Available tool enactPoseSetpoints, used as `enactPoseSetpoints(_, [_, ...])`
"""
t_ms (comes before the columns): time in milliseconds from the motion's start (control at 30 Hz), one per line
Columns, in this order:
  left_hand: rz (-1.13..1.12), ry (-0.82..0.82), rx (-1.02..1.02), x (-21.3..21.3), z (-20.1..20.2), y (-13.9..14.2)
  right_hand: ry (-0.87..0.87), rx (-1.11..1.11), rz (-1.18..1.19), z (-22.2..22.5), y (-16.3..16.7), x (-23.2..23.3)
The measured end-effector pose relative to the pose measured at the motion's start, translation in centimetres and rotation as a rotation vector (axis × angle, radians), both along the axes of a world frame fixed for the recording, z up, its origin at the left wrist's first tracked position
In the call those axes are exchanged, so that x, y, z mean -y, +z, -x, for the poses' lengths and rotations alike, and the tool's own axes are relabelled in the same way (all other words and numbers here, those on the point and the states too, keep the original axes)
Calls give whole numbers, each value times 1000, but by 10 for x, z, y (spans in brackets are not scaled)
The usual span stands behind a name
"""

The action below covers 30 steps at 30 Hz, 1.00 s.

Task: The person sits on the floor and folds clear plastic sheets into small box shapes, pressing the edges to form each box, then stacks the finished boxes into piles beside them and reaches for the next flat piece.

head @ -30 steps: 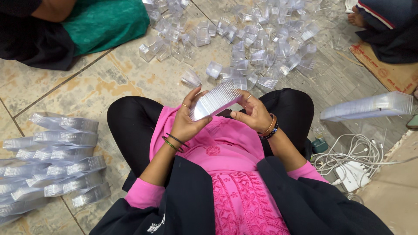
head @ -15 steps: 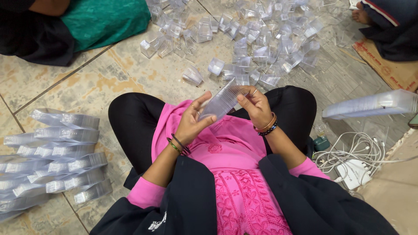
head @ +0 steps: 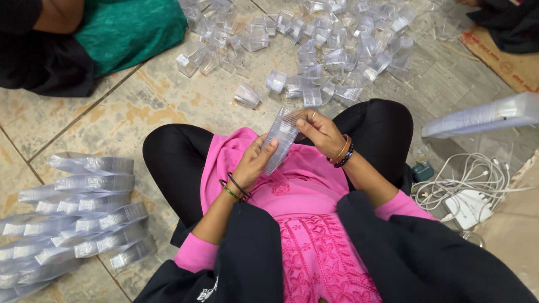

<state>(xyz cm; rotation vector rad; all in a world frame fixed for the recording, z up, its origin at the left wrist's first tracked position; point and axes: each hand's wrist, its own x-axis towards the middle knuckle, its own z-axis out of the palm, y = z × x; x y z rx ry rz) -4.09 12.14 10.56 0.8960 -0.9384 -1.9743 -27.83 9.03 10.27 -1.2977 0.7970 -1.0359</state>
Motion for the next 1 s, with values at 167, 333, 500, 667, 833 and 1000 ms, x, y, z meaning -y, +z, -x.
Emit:
enactPoseSetpoints(167, [-58, 21, -62, -3, 3, -9, -48, -82, -39, -2, -7, 2])
enactPoseSetpoints(333, [-316, -28, -333, 1, 4, -3, -46, -132, 88, 2, 0, 2])
enactPoseSetpoints(500, [-697, -196, -768, 1, 0, 2, 4, 43, 12, -2, 6, 0])
enactPoseSetpoints(667, [-692, -227, -926, 2, -1, -12, 10, 27, 81, -7, 7, 3])
enactPoseSetpoints(833, [-545, -128, -685, 2, -2, -22, -28, -116, 191, -6, 8, 6])
enactPoseSetpoints(1000, [-511, -87, -601, 2, -2, -19, -29, -114, 126, -7, 6, 6])
